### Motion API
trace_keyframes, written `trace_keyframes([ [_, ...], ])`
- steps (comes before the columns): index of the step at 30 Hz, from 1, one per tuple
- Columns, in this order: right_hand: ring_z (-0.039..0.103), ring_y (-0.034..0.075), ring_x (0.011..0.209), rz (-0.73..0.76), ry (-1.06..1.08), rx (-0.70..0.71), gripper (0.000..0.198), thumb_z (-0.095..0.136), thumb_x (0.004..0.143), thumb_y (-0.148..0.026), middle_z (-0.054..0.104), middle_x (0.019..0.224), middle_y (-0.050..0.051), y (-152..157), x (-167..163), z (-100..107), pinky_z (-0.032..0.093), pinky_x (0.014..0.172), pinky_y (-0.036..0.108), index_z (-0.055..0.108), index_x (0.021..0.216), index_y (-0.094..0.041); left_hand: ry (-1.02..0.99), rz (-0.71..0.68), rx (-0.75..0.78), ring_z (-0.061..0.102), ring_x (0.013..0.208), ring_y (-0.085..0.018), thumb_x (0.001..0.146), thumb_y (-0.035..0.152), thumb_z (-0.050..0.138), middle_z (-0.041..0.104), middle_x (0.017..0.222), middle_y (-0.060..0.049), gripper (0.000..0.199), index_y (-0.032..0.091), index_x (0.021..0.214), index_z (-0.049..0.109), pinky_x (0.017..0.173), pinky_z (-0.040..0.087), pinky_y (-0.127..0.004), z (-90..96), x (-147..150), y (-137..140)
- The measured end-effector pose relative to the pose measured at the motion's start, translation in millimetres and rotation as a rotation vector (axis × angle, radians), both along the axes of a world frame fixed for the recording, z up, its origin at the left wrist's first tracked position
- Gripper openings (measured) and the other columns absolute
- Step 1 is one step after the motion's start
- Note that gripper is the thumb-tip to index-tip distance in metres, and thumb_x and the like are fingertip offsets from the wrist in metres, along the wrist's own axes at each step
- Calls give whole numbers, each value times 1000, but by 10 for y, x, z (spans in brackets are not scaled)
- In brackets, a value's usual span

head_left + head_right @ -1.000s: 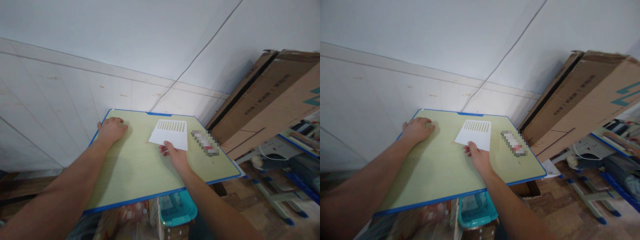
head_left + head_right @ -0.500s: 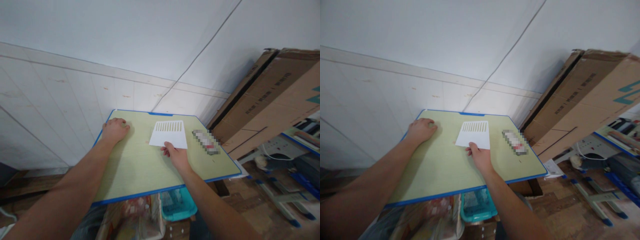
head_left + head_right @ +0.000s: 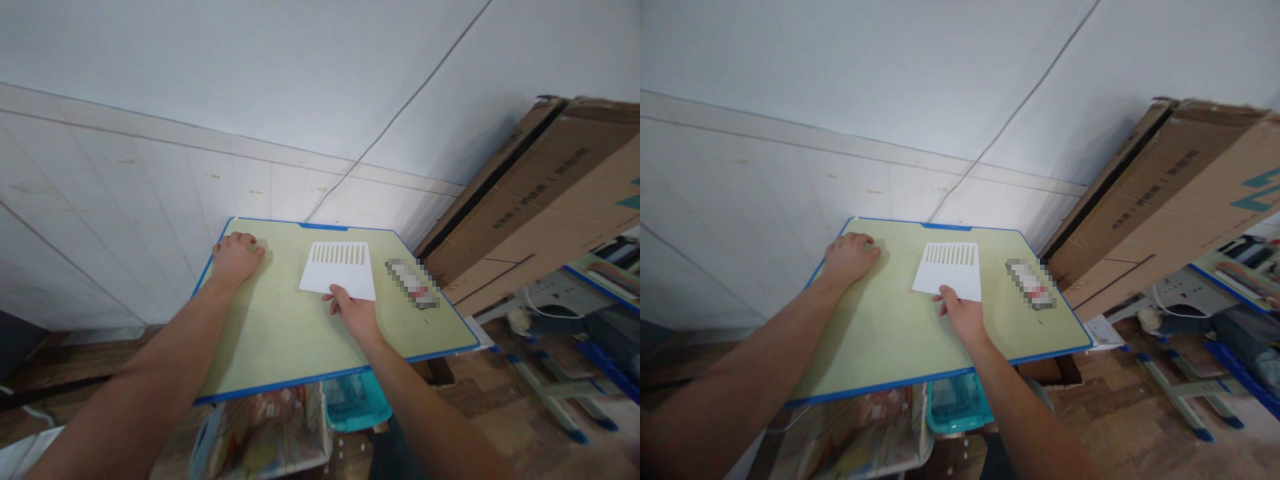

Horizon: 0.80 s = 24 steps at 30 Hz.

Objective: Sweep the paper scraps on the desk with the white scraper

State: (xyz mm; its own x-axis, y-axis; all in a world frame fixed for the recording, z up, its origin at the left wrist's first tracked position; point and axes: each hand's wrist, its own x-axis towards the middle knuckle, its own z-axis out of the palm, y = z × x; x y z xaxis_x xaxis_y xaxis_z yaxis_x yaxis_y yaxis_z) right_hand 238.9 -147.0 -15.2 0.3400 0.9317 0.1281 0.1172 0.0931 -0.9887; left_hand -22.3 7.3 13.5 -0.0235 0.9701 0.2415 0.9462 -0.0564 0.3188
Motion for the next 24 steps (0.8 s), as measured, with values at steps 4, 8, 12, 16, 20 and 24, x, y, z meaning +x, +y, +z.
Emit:
trace_keyframes([
  [4, 66, 22, 52, 20, 0, -22, 38, 81, 86, -64, 89, 83, 9, -18, 7, 24, 59, 54, 37, 78, 85, -27, -18, 6, -12, 60, 162, -46, 108, 42, 53, 73, 167, -24, 59, 20, 154, 83, 137, 46, -64, -4, 4, 3],
  [8, 71, 25, 58, 66, -65, -65, 36, 78, 90, -60, 88, 79, 9, -26, 45, 26, 65, 62, 39, 76, 74, -29, -1, 3, -19, 60, 162, -46, 108, 44, 52, 71, 169, -25, 61, 17, 154, 82, 137, 46, -63, -41, -15, 22],
  [12, 73, 25, 60, 65, -94, -80, 35, 75, 91, -55, 85, 73, 10, -67, 60, 26, 67, 67, 40, 74, 67, -29, -1, 10, -18, 60, 162, -45, 108, 44, 52, 72, 170, -23, 59, 19, 153, 82, 136, 47, -62, -55, -25, 21],
  [16, 72, 24, 57, 42, -73, -67, 33, 76, 92, -55, 86, 76, 10, -123, 36, 18, 66, 65, 40, 76, 72, -28, 10, -1, -15, 61, 161, -45, 110, 44, 51, 72, 169, -24, 61, 15, 153, 81, 137, 47, -61, -71, -43, 30],
  [20, 73, 24, 57, 53, -73, -87, 39, 77, 94, -62, 87, 77, 10, -167, 35, 4, 67, 68, 40, 77, 75, -28, -2, -15, 18, 65, 158, -44, 108, 43, 56, 77, 164, -22, 54, 17, 148, 83, 137, 50, -61, -163, -91, 79],
  [24, 78, 27, 63, 110, -113, -142, 45, 75, 96, -65, 85, 74, 10, -260, 60, 25, 69, 72, 40, 75, 69, -29, -42, -45, 65, 69, 155, -41, 106, 39, 61, 81, 158, -19, 46, 20, 140, 85, 138, 51, -59, -281, -155, 92],
])
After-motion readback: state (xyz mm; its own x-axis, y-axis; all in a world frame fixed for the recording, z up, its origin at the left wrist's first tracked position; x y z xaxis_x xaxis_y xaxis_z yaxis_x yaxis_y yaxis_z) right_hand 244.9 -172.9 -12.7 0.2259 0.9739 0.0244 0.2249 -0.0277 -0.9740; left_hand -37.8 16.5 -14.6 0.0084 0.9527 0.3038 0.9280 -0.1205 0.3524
